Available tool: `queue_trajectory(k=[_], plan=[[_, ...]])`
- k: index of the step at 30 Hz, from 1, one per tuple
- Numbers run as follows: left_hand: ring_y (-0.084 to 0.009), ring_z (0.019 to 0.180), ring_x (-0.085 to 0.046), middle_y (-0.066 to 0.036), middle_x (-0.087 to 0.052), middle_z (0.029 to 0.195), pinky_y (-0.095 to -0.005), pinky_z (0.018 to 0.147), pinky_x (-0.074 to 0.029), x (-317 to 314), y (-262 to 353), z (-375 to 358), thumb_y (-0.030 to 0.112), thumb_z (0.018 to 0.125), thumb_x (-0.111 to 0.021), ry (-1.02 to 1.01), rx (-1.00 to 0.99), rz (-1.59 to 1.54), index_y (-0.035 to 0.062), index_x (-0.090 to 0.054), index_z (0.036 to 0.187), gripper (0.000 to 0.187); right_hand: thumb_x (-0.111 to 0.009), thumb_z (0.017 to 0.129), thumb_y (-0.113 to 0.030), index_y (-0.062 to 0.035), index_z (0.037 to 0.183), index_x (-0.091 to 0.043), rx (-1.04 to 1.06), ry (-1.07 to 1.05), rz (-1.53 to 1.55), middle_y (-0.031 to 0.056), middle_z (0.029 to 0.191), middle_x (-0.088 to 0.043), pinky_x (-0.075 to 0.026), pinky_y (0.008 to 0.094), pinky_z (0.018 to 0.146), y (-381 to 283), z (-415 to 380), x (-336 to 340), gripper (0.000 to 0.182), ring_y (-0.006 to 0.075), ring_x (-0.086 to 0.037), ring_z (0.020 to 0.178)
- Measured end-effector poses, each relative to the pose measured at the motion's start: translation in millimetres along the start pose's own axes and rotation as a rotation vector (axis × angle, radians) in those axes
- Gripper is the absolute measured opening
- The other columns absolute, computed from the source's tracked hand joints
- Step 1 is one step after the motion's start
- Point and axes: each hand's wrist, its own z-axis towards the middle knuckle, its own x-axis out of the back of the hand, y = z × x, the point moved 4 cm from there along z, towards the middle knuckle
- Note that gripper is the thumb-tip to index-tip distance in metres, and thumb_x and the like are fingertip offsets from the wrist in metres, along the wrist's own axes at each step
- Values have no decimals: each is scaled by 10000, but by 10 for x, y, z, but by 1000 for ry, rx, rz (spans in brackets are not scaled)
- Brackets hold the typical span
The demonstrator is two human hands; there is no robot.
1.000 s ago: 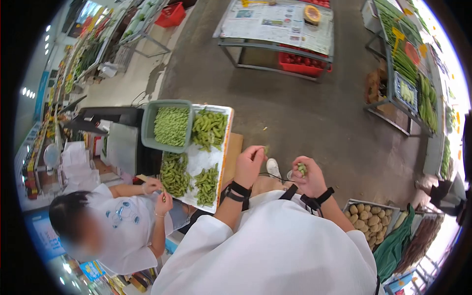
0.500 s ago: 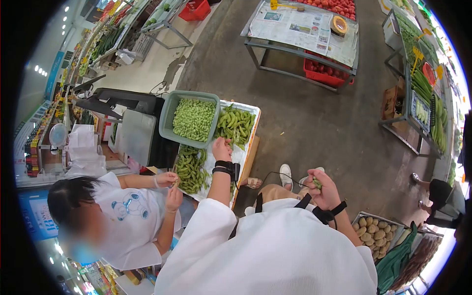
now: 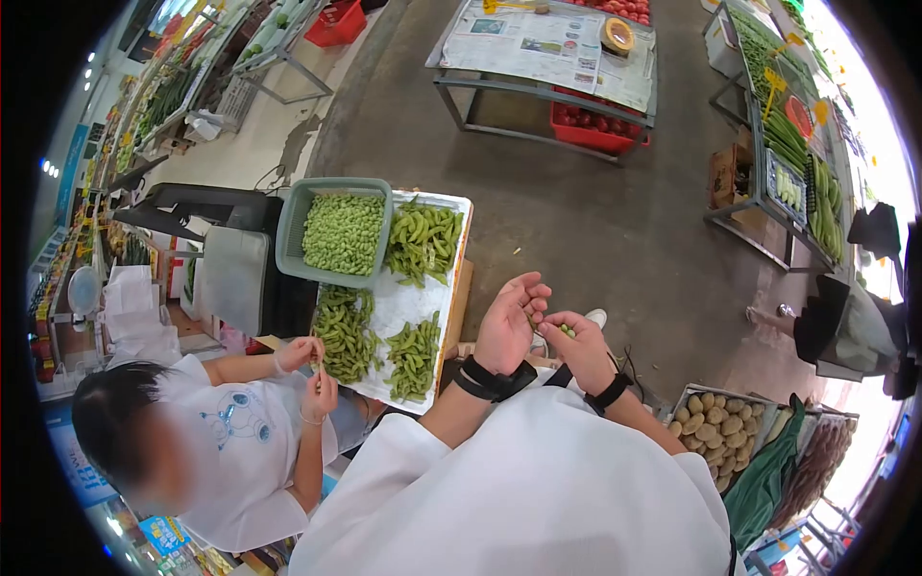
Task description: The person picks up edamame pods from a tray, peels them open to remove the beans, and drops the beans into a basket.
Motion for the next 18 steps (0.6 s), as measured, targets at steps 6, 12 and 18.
queue_trajectory(k=[6, 12, 18], plan=[[-179, 1048, -525, -105, -552, 1171, -296, 911, -398, -186, -57, -24, 227, 941, -459, -39, 24, 74, 29, -478, 1248, 365, -648, 880, -127, -22, 953, -679, 251, 76, -126, -54, 704, -560, -310, 178, 503, 24, -56, 13, 131, 3, -413, 588], [-174, 1118, -519, -119, -540, 1253, -296, 941, -407, -230, -27, -26, 143, 953, -476, -78, 8, 450, 11, -476, 1268, 342, -614, 915, -157, -24, 1008, -642, 2, 1, 370, -44, 651, -520, -300, 181, 468, 102, -139, 135, 164, 19, -412, 534], [-126, 980, -575, -79, -619, 1093, -276, 885, -467, -80, -71, -104, 77, 939, -561, -175, 55, 712, 8, -551, 1178, 249, -615, 921, -165, -20, 1024, -631, 48, -8, 377, -56, 642, -507, -306, 182, 450, 97, -163, 154, 179, 21, -414, 518]])
